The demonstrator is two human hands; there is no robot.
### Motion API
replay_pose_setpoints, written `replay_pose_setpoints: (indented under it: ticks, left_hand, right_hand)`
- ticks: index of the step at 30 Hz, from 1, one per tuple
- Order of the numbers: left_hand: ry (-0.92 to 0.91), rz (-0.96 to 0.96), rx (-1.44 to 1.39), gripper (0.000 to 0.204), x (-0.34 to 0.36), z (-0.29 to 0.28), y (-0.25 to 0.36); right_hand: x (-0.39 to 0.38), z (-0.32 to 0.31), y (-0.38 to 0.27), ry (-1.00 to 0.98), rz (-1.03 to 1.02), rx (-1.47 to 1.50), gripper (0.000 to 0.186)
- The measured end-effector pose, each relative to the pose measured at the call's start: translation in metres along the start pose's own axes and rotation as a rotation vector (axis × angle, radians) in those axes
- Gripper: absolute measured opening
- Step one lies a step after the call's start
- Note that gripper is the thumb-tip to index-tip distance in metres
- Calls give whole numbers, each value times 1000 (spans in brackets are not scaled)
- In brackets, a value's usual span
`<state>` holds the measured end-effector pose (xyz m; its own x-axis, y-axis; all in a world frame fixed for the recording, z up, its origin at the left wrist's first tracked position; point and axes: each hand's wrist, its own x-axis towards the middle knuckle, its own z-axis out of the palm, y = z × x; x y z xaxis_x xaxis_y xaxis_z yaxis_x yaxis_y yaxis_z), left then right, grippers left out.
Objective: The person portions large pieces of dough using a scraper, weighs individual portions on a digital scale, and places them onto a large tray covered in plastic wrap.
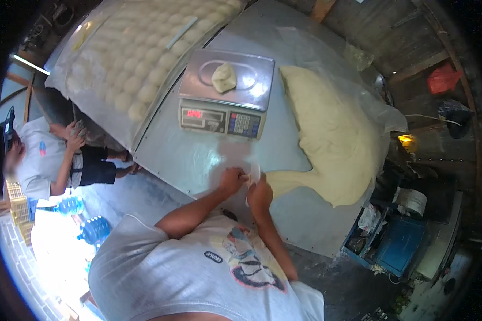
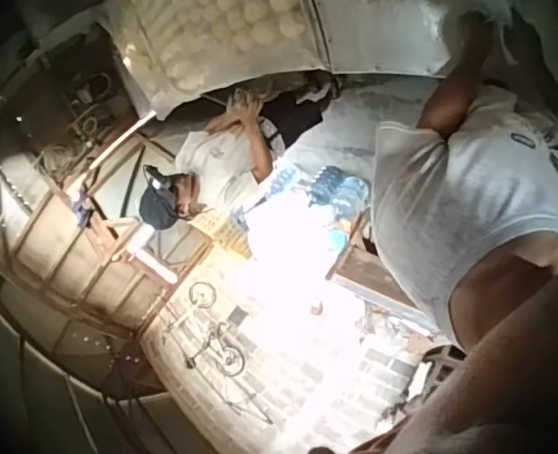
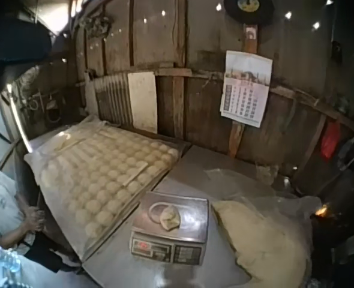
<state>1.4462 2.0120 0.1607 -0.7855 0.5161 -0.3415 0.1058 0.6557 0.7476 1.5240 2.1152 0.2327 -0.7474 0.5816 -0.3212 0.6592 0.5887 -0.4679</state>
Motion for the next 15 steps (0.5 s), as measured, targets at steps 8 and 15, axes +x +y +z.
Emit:
replay_pose_setpoints:
  ticks: [8,15]
  left_hand:
    - [230,-168,-618,33,8,-72,-6]
    - [877,441,-152,42,88,-174,82]
  right_hand:
    - [17,32,35,-214,-88,785,36]
    - [-20,-38,105,-4,205,942,41]
